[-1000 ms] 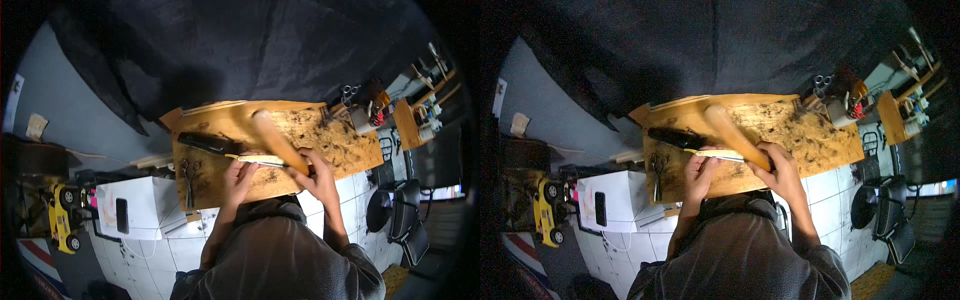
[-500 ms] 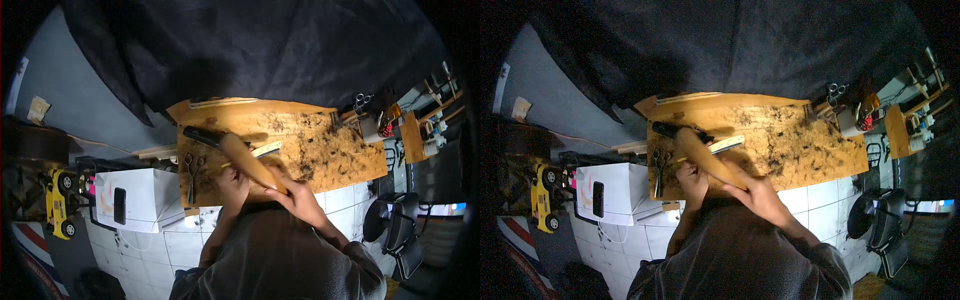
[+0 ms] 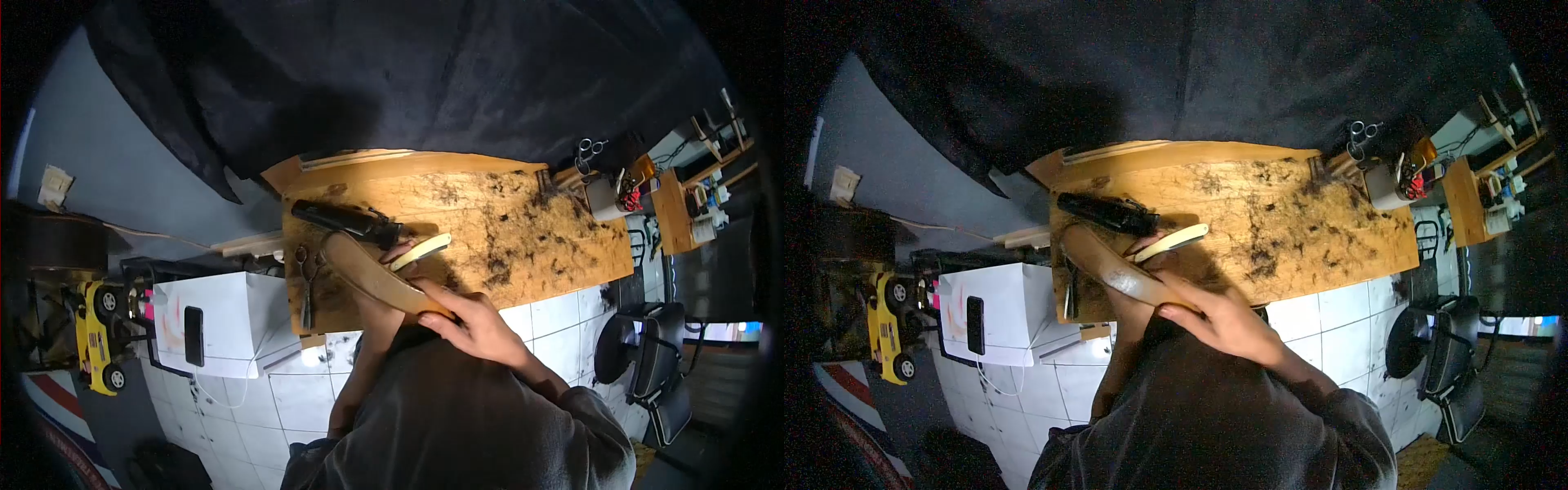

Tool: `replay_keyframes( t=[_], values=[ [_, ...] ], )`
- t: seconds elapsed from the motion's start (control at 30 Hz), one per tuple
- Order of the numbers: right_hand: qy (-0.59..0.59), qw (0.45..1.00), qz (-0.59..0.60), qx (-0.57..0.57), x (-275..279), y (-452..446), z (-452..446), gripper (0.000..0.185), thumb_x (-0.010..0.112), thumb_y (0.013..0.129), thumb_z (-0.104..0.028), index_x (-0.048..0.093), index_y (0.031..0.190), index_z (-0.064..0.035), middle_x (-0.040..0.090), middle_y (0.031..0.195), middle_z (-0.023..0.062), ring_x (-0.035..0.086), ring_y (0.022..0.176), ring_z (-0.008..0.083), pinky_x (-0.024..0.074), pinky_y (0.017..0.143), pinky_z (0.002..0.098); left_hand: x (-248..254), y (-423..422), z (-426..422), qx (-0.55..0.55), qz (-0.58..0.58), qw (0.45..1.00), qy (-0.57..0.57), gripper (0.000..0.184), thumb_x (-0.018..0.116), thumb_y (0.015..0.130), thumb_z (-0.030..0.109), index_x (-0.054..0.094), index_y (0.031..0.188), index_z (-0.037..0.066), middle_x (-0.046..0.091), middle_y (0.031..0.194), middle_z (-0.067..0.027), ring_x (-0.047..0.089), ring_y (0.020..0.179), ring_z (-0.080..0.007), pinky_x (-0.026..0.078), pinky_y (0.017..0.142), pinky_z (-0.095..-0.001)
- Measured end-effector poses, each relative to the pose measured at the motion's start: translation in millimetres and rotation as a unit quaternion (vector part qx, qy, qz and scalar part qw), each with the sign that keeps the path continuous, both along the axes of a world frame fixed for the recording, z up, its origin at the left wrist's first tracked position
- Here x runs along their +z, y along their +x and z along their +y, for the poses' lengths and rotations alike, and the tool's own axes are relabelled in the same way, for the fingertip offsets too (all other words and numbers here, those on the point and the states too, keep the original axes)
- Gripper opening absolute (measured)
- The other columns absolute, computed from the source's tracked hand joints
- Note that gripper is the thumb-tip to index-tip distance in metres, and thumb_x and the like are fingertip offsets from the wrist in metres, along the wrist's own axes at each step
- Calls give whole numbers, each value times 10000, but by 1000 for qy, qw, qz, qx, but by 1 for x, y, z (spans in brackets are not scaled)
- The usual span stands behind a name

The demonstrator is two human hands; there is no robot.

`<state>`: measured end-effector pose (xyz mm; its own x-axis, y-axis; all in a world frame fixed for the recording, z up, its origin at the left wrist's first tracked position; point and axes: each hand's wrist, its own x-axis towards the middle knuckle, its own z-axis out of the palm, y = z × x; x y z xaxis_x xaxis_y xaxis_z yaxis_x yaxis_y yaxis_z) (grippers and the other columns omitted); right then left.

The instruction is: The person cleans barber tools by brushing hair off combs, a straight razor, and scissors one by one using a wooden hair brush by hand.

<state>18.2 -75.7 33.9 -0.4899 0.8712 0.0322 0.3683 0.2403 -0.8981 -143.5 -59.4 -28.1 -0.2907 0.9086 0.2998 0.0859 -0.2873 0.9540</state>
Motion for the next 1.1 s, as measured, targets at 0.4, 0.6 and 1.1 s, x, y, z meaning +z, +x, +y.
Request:
replay_keyframes(
  t=[0.4,0.6,1.1],
  values=[
    [44,980,-55,-187,-12,30,20,442,467,993,-370,496,1211,13,665,750,165,642,557,222,504,495,340,-9,-7,4,0,-54,998,32,162,566,883,-88,612,1037,-100,662,1078,-161,633,926,-163,518,781,-265],
    [109,994,6,-13,-16,11,11,381,498,986,-277,460,1279,-37,653,888,128,657,643,211,545,577,323,-30,-11,-10,17,-6,998,-61,185,609,894,-16,603,1063,-90,656,1083,-167,621,984,-184,498,861,-287],
    [-35,999,16,-22,6,10,7,517,654,894,-320,545,1264,25,686,1029,194,695,773,265,575,672,371,2,-16,1,30,-41,998,-26,169,576,886,-57,628,1045,-74,672,1036,-118,610,956,-138,468,864,-249]
  ],
)
